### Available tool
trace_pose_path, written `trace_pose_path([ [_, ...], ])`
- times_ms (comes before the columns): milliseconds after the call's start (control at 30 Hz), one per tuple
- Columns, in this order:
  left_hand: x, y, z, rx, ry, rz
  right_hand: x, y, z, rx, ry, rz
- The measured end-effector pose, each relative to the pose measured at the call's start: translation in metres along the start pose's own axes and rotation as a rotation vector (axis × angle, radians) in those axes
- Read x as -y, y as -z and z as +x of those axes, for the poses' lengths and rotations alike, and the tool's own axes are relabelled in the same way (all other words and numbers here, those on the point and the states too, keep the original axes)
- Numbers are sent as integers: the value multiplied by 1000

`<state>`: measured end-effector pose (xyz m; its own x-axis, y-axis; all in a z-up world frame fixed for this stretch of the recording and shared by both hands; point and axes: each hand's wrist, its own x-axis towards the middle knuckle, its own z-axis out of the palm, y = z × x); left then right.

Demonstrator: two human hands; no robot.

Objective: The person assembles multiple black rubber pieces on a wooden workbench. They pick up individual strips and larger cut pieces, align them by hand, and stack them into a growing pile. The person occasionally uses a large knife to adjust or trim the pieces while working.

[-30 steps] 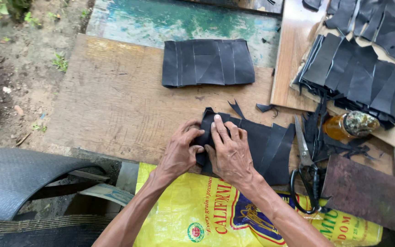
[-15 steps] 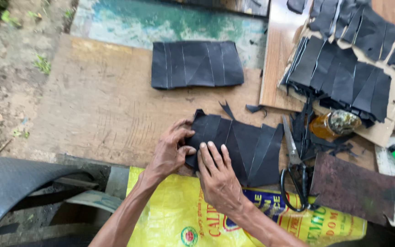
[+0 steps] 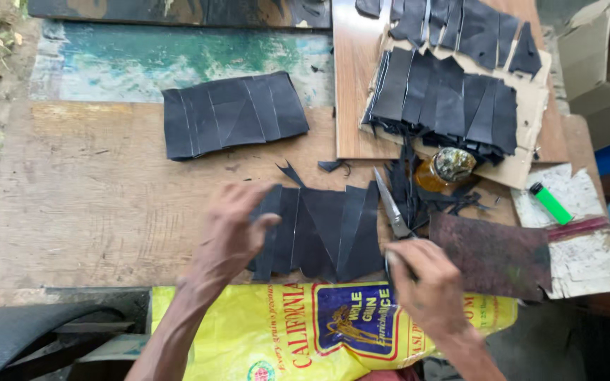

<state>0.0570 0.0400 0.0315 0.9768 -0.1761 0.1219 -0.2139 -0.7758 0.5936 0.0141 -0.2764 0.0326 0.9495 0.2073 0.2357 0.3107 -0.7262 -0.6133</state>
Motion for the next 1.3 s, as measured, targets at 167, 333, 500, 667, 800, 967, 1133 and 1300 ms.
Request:
trace_pose_path([
  [167, -15, -31, 41, 336, -117, 261, -28, 29, -43, 147, -208, -211],
  [333, -16, -36, 62, 471, -118, 357, -39, 45, -63, 160, 22, -300],
  [500, -14, -40, 67, 529, -76, 365, -78, 43, -70, 158, 65, -319],
  [667, -3, -41, 62, 521, -98, 305, -108, 56, -63, 74, 78, -359],
  [800, 2, -21, 69, 88, -294, 192, -99, 72, -63, -72, -68, -338],
  [967, 24, 54, 46, -387, 110, -259, -67, 48, -76, -51, -287, -119],
  [1133, 34, 57, -20, -191, 434, -251, -91, 24, -72, -3, -251, -359],
  [1300, 30, 29, -73, -109, 610, -378, -223, 58, -78, -109, -237, -413],
])
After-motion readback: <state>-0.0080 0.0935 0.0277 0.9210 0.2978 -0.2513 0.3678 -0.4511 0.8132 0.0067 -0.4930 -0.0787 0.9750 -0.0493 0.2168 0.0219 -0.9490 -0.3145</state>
